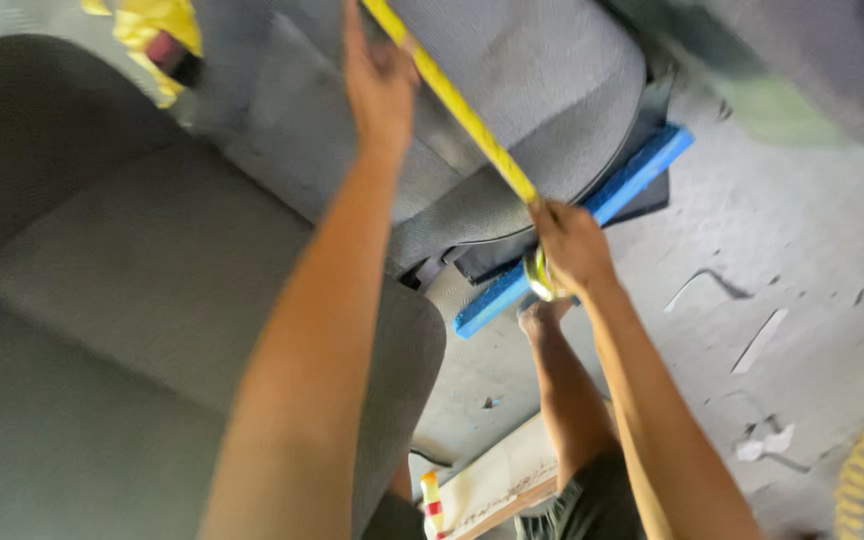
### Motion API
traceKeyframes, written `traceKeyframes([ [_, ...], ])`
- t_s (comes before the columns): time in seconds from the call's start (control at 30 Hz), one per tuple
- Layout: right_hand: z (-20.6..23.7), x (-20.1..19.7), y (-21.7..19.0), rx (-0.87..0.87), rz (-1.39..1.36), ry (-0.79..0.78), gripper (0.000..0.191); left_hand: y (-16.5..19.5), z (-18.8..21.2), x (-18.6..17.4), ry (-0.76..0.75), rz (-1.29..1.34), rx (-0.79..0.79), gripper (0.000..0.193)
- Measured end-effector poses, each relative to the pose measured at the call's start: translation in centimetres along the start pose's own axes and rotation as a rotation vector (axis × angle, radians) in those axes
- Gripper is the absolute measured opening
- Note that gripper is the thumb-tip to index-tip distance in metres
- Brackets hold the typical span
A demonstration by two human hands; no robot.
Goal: The person measures a yellow pattern paper laid on the workbench with a tape measure, then walks to a car seat and measures the seat with the tape measure. They return to the bench, reposition the paper, measure it again, and mark lines on the paper with a pen using a wooden straightedge.
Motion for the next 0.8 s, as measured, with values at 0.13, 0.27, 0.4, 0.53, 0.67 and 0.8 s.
traceKeyframes([
  [0.13,7.4,-0.4,-1.5,-0.148,0.093,0.051,0.048,6.5,7.9,-0.2,-0.021,-0.336,-0.169,0.076],
  [0.27,16.6,-1.4,-2.5,-0.038,-0.036,-0.103,0.055,13.6,21.2,-1.3,-0.086,-0.586,-0.651,0.083],
  [0.4,25.2,-2.0,-6.6,-0.278,-0.102,-0.187,0.051,25.4,33.9,-3.0,-0.077,-0.738,0.177,0.059],
  [0.53,31.7,-2.4,-14.4,-0.181,-0.168,-0.358,0.051,32.7,37.1,-10.2,-0.059,-0.764,0.056,0.056],
  [0.67,35.6,-1.5,-24.3,-0.112,-0.173,-0.450,0.052,37.4,37.7,-20.9,0.005,-0.822,-0.153,0.053],
  [0.8,39.0,7.7,-27.8,-0.096,-0.184,-0.495,0.053,37.3,46.3,-33.5,0.088,-0.832,-0.360,0.050],
])
Point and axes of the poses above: each hand's wrist, its own z-axis away from the middle knuckle, its own x-axis out of the palm, y = z × x, the point moved 4 cm from there along -z, towards the middle knuckle, and after that the axes turned 8 degrees about -y, right-handed, at the moved point
